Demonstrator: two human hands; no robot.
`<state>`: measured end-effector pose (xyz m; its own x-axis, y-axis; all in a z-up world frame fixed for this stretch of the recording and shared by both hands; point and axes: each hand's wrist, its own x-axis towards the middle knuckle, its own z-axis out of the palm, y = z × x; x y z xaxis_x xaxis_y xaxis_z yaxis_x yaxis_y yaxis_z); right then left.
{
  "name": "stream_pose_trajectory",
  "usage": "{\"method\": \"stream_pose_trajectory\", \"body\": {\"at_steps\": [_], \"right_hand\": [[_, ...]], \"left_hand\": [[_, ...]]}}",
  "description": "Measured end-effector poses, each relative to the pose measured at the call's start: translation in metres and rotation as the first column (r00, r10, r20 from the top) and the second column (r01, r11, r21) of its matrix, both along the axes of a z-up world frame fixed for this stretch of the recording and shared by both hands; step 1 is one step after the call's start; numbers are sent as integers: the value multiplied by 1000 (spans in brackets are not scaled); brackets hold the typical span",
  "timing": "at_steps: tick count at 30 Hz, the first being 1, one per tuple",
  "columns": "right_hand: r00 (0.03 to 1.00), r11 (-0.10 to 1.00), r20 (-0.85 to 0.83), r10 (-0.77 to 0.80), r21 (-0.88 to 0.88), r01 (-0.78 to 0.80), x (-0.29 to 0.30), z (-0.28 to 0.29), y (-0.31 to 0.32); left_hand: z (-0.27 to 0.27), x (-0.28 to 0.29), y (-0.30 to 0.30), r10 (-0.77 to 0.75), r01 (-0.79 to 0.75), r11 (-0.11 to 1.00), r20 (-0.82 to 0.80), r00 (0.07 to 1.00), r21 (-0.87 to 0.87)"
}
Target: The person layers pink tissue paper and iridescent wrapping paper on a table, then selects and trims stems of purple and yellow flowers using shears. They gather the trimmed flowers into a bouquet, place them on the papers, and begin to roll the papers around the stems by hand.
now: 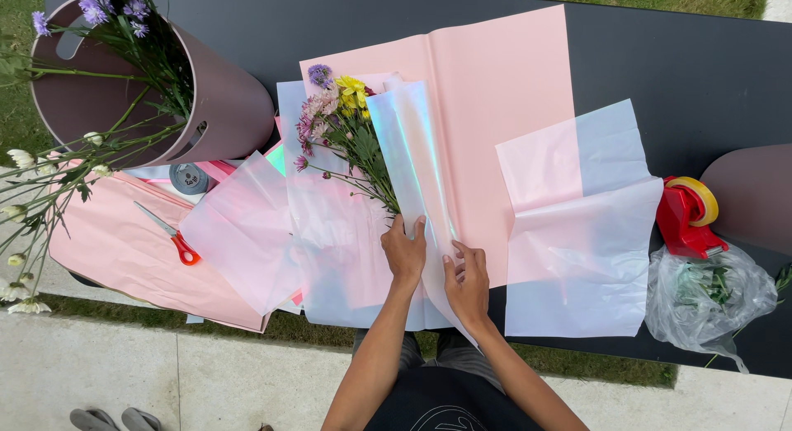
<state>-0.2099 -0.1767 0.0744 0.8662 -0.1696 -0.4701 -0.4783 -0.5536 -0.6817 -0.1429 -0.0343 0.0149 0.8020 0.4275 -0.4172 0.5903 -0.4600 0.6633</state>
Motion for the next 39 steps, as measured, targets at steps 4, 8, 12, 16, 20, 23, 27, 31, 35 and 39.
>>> {"method": "stream_pose_trajectory", "body": {"at_steps": [4,8,12,16,20,23,27,31,35,39], "right_hand": [[998,996,-37,57,-70,-60,11,-22,-7],[994,995,-40,100,33,-99,8,-64,-14],[993,949,-97,67,315,-33,-16,-134,-37],[988,909,-105,108,413,-56,-17,-134,-44],[982,889,-109,155,450,-90,-18,-147,-49],[982,906,-112,151,413,-92,-7,-113,-41],[983,937,-122,139,338,-90,3,-76,-25],[976,958,-113,186,243,-154,18,-37,-11],[967,968,-122,224,147,-205,33,-6,-1],[932,930,-57,359,-65,-362,36,-5,3]], "left_hand": [[25,4,-10,9,-9,1000,-5,1000,-2],[37,9,-18,-24,22,999,-36,999,-43],[40,17,-19,14,-21,996,-89,996,-86],[40,17,-15,40,-66,974,-123,992,-218],[24,13,-13,130,-157,958,-121,984,-242],[29,13,-14,211,-237,951,-142,967,-198],[26,6,-13,256,-277,952,-155,954,-129],[20,1,-14,304,-331,937,-210,929,-110],[28,0,-15,312,-330,939,-165,936,-98],[24,0,-12,336,-345,935,-100,937,-85]]}}
